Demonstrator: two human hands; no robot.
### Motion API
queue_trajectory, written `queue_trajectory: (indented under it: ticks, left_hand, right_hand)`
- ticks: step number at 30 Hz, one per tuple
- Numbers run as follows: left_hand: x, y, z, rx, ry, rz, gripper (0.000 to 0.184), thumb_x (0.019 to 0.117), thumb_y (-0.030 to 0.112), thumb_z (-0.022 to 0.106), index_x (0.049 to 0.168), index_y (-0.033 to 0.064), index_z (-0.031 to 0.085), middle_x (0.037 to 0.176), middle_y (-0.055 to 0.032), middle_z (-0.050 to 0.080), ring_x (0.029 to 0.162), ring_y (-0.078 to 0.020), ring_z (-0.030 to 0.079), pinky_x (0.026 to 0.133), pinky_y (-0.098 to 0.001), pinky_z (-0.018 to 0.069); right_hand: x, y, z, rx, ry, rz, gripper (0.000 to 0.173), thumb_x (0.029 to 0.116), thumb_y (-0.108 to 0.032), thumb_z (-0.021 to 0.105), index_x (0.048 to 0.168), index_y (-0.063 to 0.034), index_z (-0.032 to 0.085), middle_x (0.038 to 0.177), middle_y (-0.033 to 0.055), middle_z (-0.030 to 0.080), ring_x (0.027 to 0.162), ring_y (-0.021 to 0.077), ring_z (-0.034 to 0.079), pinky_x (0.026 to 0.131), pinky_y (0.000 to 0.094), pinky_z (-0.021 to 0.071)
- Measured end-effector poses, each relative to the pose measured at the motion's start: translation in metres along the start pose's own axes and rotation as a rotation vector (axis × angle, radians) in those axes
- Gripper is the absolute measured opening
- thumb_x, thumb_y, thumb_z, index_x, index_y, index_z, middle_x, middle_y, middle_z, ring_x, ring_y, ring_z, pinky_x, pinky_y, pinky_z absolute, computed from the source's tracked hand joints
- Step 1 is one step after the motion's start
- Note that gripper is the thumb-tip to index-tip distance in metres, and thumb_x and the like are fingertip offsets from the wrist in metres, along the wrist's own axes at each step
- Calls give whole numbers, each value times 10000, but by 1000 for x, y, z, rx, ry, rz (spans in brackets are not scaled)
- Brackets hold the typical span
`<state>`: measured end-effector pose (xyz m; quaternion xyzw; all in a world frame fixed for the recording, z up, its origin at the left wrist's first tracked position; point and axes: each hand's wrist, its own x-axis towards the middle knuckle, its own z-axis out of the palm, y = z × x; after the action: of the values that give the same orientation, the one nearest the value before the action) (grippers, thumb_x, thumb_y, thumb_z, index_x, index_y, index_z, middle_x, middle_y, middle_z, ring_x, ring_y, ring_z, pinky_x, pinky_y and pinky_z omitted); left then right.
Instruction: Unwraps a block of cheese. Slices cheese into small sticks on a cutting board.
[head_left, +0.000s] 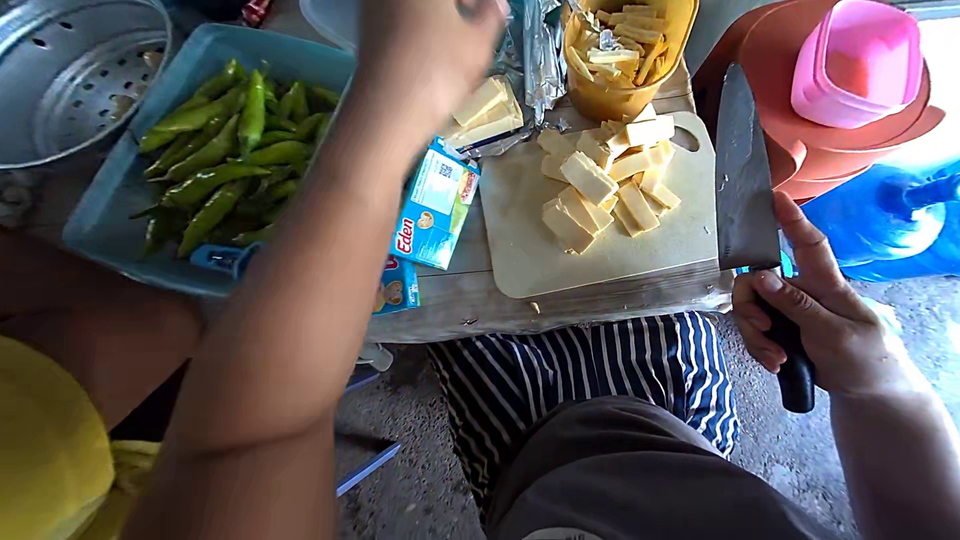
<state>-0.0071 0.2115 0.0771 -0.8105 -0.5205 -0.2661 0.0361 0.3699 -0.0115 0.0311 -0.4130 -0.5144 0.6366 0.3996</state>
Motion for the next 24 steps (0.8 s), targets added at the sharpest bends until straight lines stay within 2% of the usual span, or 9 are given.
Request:
queue_trajectory:
  ticks: [1, 3, 11, 12, 14, 16, 19, 22, 24]
  left_hand:
    - [-25, 52, -25, -86, -224, -93, 348, 1034, 339, 590, 1151, 28, 694, 1079, -200, 691, 1005, -340, 676, 868, -559, 534]
    - [-64, 113, -35, -144, -448, -188, 356, 999, 293, 662, 1186, -7, 702, 1229, -262, 639, 1224, -440, 563, 1046, -621, 410]
    - [-134, 123, 15, -185, -265, -238, 346, 957, 314, 718, 1160, 35, 743, 1220, -184, 664, 1192, -385, 576, 1032, -569, 410]
    - [-136, 124, 17, -197, -235, -244, 334, 956, 299, 718, 1154, 31, 739, 1233, -182, 661, 1202, -383, 572, 1043, -568, 404]
    - [-140, 123, 21, -230, -196, -238, 333, 954, 278, 714, 1154, 12, 716, 1242, -196, 660, 1206, -393, 577, 1049, -580, 404]
    - [-141, 123, 24, -265, -171, -232, 341, 953, 258, 714, 1163, -8, 682, 1213, -214, 666, 1195, -405, 587, 1048, -589, 413]
    - [-147, 126, 27, -296, -114, -223, 370, 957, 224, 706, 1202, -36, 606, 1159, -232, 672, 1145, -410, 610, 1024, -604, 418]
    - [-152, 125, 28, -329, -94, -197, 470, 989, 220, 666, 1343, -46, 507, 1172, -234, 657, 1137, -391, 611, 1015, -593, 427]
    - [-152, 123, 26, -392, -90, -194, 494, 1012, 202, 624, 1402, -55, 463, 1167, -228, 660, 1110, -313, 638, 988, -499, 484]
  right_hand:
    - [1, 0, 0, -1, 7, -4, 608, 1084, -198, 403, 1597, -423, 169, 702, -39, 556, 457, 38, 529, 416, 164, 485]
    - [4, 1, 0, -5, 17, -7, 595, 1085, -208, 409, 1591, -427, 186, 703, -35, 559, 456, 44, 529, 415, 167, 483]
    - [9, 6, 6, -26, 65, -44, 587, 1072, -229, 431, 1582, -388, 188, 705, -36, 545, 450, 57, 530, 412, 187, 492]
    - [10, 7, 3, -50, 149, -62, 519, 1054, -232, 445, 1534, -313, 263, 697, -53, 546, 444, 50, 523, 410, 192, 497]
    - [16, 12, -13, -190, 399, -115, 178, 1026, -233, 528, 1197, -199, 492, 666, -98, 560, 448, 26, 517, 429, 195, 497]
    - [24, 31, -45, -486, 679, -200, 185, 1014, -239, 590, 1115, -99, 524, 680, -108, 538, 485, 2, 530, 480, 205, 518]
    - [26, 80, -103, -787, 847, -162, 375, 1036, -230, 553, 1225, 91, 503, 815, 92, 600, 600, 132, 581, 596, 352, 533]
    - [23, 134, -142, -839, 630, -2, 336, 1028, -108, 524, 1265, 130, 529, 976, 233, 710, 805, 322, 712, 752, 522, 578]
    - [30, 165, -156, -888, 427, 116, 310, 1020, -80, 549, 1265, 108, 577, 998, 275, 709, 901, 418, 709, 836, 623, 537]
